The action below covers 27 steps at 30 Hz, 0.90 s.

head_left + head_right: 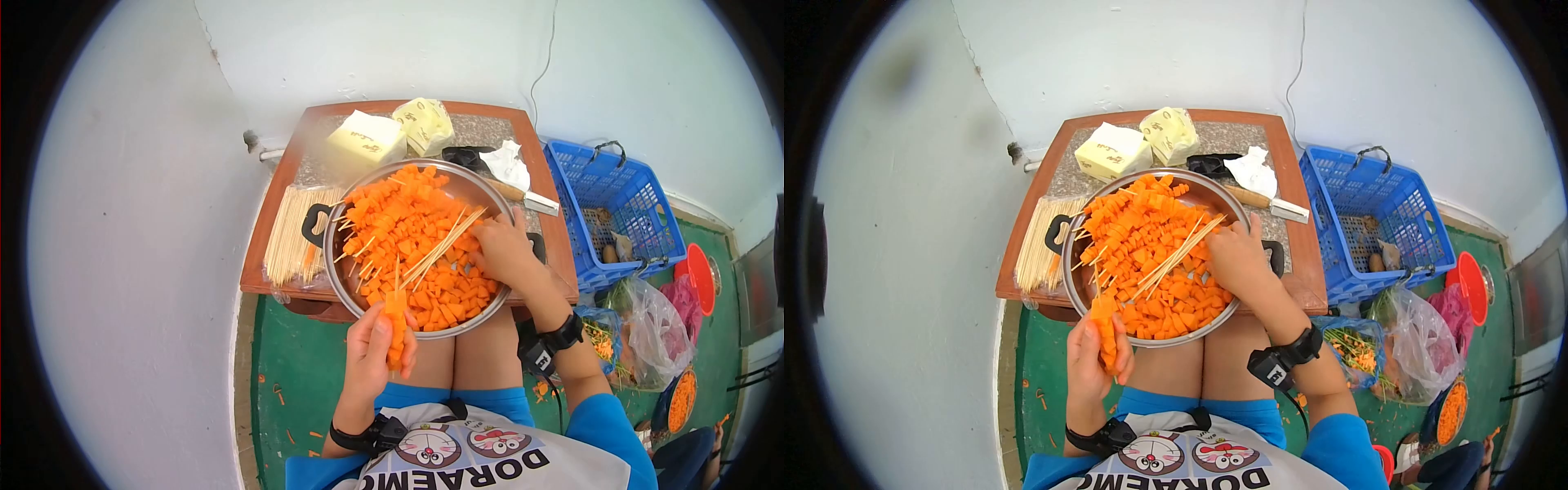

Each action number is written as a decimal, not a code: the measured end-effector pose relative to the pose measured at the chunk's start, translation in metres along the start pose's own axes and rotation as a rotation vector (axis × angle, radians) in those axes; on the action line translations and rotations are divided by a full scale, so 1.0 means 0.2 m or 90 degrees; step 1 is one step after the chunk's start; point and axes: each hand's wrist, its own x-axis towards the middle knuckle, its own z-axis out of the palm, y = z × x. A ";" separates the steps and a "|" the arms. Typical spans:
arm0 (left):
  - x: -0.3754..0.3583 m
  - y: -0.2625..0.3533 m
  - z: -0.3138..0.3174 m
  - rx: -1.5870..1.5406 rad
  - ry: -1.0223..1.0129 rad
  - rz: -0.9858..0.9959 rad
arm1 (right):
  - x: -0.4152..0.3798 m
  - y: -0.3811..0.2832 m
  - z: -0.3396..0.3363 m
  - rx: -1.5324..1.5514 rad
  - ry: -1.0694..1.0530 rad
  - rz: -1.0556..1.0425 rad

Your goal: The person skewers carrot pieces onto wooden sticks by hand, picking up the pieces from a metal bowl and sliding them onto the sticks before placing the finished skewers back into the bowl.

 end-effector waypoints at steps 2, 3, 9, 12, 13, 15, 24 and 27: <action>0.00 0.00 0.00 0.002 -0.004 -0.003 | 0.01 -0.02 0.01 -0.036 0.001 0.003; 0.00 0.00 0.00 0.003 -0.008 -0.007 | 0.01 -0.03 0.01 -0.070 0.000 0.007; 0.01 -0.01 0.00 0.026 0.006 -0.040 | 0.00 -0.02 -0.02 0.057 0.101 -0.005; 0.01 -0.02 0.00 0.047 0.014 -0.056 | 0.00 -0.03 -0.08 0.386 0.147 -0.018; 0.02 -0.02 0.01 0.047 0.015 -0.057 | -0.01 -0.05 -0.10 0.387 0.146 -0.018; 0.02 0.00 0.03 0.114 -0.017 -0.099 | -0.06 -0.09 -0.13 0.944 0.032 0.064; 0.03 -0.01 0.08 0.148 -0.028 -0.136 | -0.14 -0.16 -0.15 1.551 -0.203 0.141; 0.03 -0.02 0.07 0.159 -0.036 -0.130 | -0.14 -0.17 -0.13 1.559 -0.224 0.131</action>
